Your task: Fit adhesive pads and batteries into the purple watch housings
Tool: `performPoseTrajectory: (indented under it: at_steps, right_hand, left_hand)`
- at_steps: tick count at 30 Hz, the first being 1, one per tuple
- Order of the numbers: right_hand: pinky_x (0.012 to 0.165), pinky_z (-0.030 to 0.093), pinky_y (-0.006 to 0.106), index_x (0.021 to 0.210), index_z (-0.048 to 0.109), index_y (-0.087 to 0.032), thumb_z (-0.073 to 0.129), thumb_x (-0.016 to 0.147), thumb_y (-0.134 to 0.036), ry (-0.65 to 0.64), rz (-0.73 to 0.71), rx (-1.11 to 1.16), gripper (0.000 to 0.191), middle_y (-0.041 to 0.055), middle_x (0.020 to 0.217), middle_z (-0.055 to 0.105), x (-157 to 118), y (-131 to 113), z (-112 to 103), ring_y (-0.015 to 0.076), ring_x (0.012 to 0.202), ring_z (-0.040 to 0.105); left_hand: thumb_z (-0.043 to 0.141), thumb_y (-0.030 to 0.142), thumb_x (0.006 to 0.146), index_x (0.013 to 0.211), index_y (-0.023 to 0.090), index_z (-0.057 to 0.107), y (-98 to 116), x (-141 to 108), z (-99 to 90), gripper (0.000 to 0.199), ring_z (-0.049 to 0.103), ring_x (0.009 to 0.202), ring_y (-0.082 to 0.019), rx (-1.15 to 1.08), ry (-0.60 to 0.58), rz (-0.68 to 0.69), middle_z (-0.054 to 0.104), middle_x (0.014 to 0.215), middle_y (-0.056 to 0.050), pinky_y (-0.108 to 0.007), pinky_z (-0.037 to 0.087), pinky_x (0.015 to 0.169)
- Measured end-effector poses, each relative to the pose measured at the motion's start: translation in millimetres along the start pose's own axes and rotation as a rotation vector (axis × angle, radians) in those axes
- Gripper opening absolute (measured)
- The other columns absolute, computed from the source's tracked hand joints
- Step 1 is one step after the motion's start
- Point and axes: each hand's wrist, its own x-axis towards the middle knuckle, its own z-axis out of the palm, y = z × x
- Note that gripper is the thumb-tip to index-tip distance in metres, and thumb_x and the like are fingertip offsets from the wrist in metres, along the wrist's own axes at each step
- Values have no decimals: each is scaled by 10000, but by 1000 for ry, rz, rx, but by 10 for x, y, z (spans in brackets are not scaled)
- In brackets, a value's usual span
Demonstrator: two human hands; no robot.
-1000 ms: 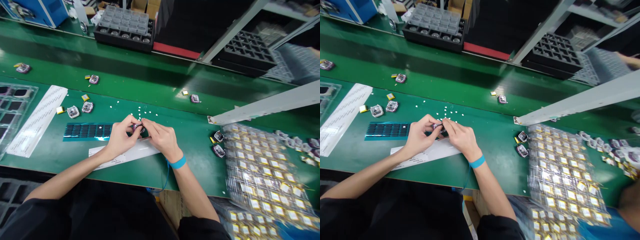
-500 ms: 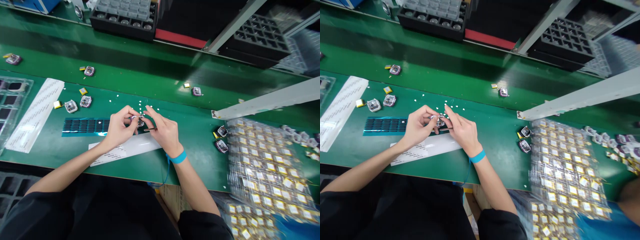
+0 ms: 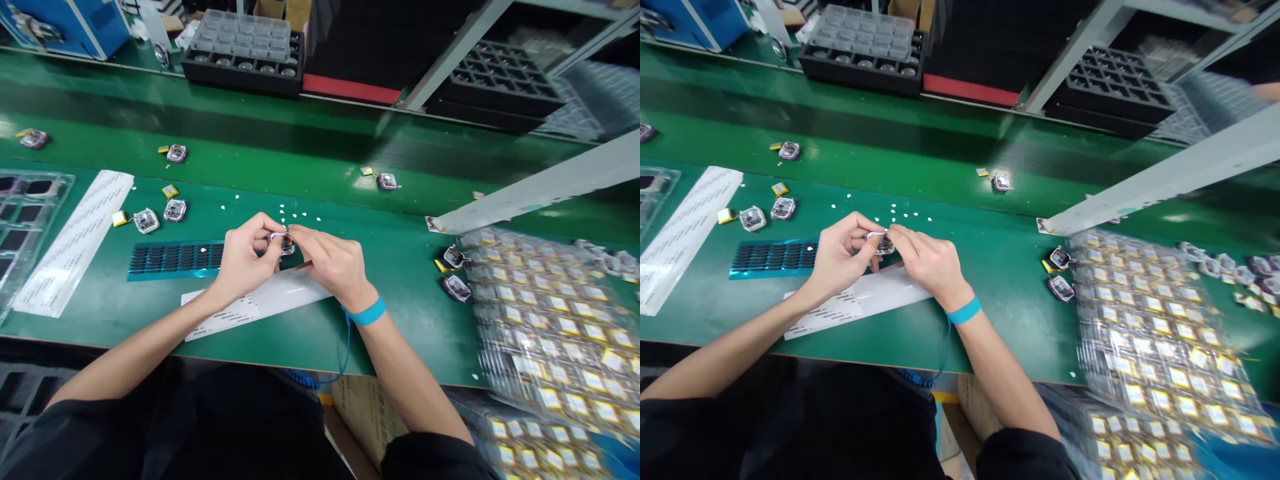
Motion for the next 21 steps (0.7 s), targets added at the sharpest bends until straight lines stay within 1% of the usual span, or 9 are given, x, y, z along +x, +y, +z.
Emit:
performPoseTrajectory:
  at_steps: [5,9,11,14,15,16,18,19,21]
  right_hand:
    - [663,607,239,1185,729,-167,442,1017,-100,0,-12,-74,339,80,1189,777,-1,-13,32,171,868,786]
    - [686,601,254,1221,719,-174,450,977,-76,-22,21,-35,375,95,1189,777,8,-9,66,199,937,782]
    - [677,594,268,1227,719,-171,466,956,-85,1,12,-23,380,110,1183,777,24,-18,68,221,929,783]
    - [628,568,286,1164,749,-160,452,974,-162,113,-1,111,353,107,1053,808,80,-52,58,218,767,776]
    - [611,553,283,1108,768,-151,467,996,-230,156,51,192,331,103,955,815,108,-67,52,207,694,755]
    - [558,520,275,1051,783,-159,488,1008,-307,170,143,262,333,76,809,799,139,-81,45,184,584,704]
    - [446,414,273,879,789,-185,504,1000,-479,146,343,347,427,18,534,668,200,-109,25,156,423,564]
    - [430,389,276,786,766,-194,498,979,-555,137,412,379,490,19,514,641,226,-121,14,158,423,546]
    - [437,410,282,721,725,-210,537,899,-668,142,497,455,526,30,563,666,262,-141,-5,160,438,539]
  left_hand:
    - [656,211,852,873,186,605,-54,16,0,61,618,436,-94,-17,-10,23,633,616,43,-200,484,435]
    - [684,230,828,852,180,584,-96,52,14,114,600,399,-82,-132,6,-4,628,585,52,-176,456,401]
    - [716,242,805,834,179,575,-99,66,25,157,586,390,-74,-201,18,-20,617,556,63,-161,441,394]
    - [755,241,772,811,178,563,-86,89,31,205,550,366,-59,-284,20,-59,612,539,71,-147,413,370]
    - [752,236,775,802,176,562,-81,98,28,201,544,362,-60,-274,26,-48,610,537,68,-150,412,364]
    - [748,231,779,794,175,559,-78,108,25,198,539,359,-61,-265,31,-37,612,537,64,-152,409,358]
    - [763,212,764,794,174,552,-78,121,18,216,541,362,-63,-253,32,-23,635,568,50,-161,430,363]
    - [770,200,755,804,173,555,-80,122,17,223,547,368,-66,-251,28,-18,651,591,41,-168,447,370]
    - [769,181,752,851,172,572,-88,113,16,220,547,371,-68,-251,23,-13,672,628,30,-175,459,373]
